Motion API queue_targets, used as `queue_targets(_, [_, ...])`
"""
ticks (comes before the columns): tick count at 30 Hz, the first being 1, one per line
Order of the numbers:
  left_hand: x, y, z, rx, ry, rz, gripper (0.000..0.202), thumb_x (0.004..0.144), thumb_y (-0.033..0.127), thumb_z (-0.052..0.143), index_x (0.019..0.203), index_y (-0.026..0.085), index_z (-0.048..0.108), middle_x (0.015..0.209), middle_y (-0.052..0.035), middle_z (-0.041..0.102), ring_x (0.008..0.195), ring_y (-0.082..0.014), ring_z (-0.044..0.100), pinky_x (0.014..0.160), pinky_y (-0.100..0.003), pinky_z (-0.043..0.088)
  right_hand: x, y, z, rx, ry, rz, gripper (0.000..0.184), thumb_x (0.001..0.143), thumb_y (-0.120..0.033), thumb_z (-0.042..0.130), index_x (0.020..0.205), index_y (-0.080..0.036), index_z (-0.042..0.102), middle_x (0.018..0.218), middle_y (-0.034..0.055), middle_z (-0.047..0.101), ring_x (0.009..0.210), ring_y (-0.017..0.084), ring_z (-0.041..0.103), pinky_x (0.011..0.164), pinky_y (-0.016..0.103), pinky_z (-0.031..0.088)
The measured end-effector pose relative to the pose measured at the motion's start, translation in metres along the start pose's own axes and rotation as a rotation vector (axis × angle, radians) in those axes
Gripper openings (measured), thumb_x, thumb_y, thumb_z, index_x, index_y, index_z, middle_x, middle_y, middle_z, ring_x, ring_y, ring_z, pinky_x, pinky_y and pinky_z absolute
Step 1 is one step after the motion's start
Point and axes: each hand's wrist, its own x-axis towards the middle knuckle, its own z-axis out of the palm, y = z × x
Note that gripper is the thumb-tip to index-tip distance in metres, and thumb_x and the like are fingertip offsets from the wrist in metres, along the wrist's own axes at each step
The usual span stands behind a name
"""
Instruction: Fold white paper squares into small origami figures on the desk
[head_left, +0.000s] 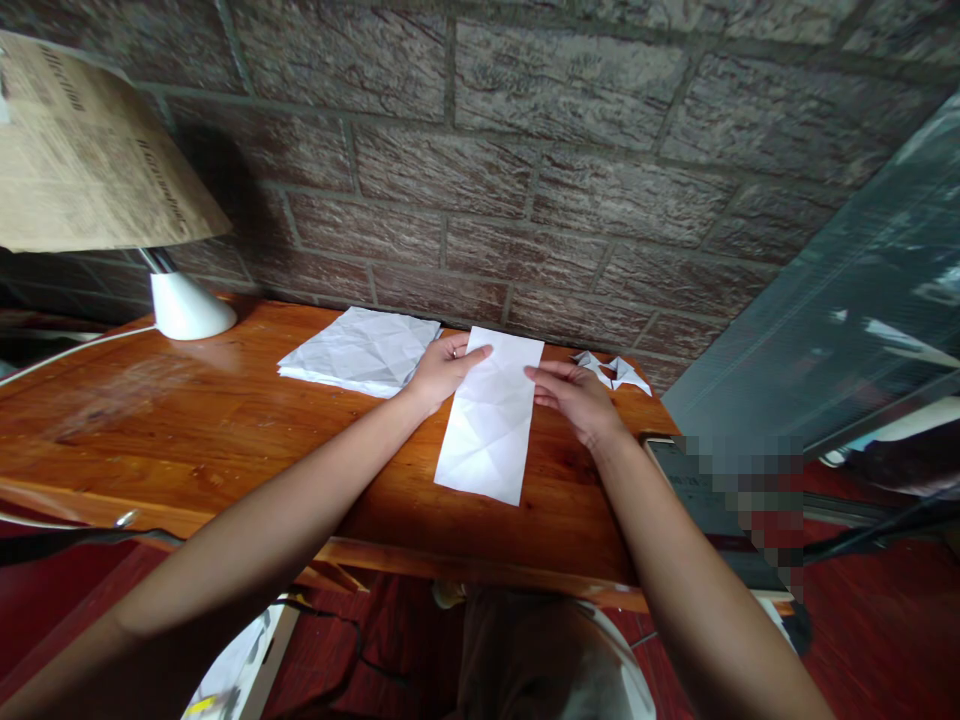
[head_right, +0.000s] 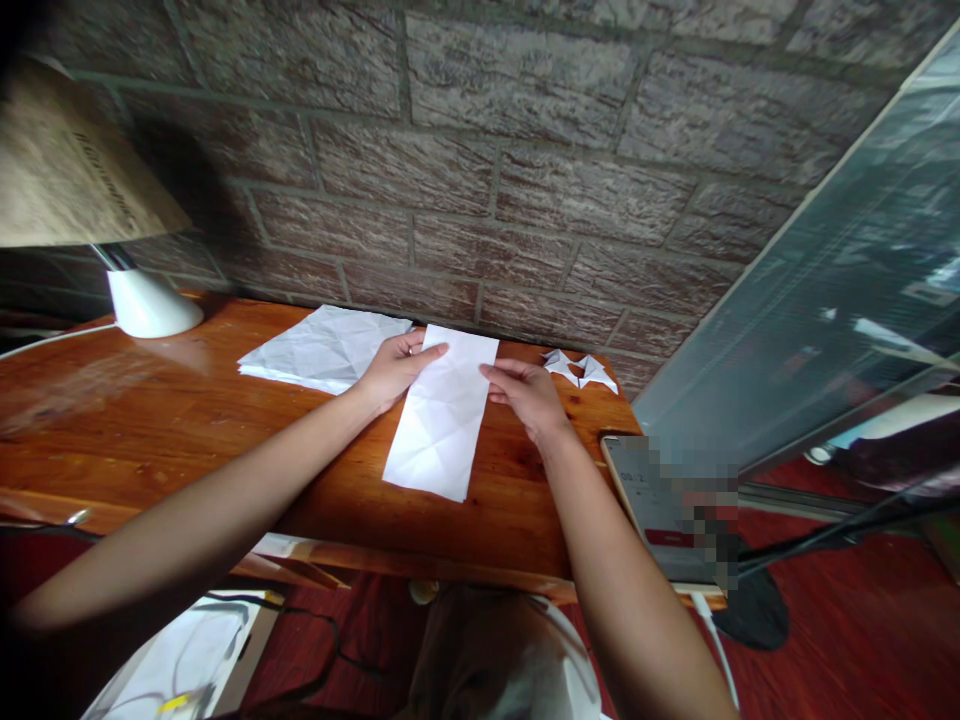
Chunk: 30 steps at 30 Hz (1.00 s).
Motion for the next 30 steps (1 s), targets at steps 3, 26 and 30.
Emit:
queue_targets(3, [-0.004,0.002,0.002,0.01,-0.037,-0.017,0.053,0.06,0.047,0.091,0.1,0.015,0.078,0.092,-0.0073,0.08,0.077,-0.0215,0.072,0.076,-0.034,0.056,0.002,0.001,-0.001,0.001,0.04,-0.081,0.032,0.06,-0.038,0.092,0.082,-0.021,0.077,0.077,0.0003,0.077,0.063,0.009,0.065,0.06,0.02,0.052])
queue_targets(26, [-0.012,-0.003,0.005,0.127,-0.272,-0.159,0.048,0.059,0.046,0.092,0.094,0.015,0.079,0.091,-0.0074,0.08,0.071,-0.019,0.072,0.069,-0.03,0.055,0.008,0.005,-0.003,0.022,0.162,-0.282,0.042,0.063,-0.058,0.086,0.081,-0.022,0.071,0.075,0.0002,0.075,0.069,0.019,0.068,0.069,0.033,0.056])
queue_targets(30, [-0.012,0.003,0.003,0.269,-0.343,-0.297,0.046,0.061,0.056,0.089,0.071,0.014,0.074,0.058,-0.0038,0.07,0.042,-0.0112,0.058,0.04,-0.023,0.04,0.011,0.002,-0.009,0.047,0.225,-0.322,0.04,0.063,-0.055,0.086,0.08,-0.022,0.071,0.072,0.0,0.073,0.065,0.017,0.064,0.062,0.03,0.054])
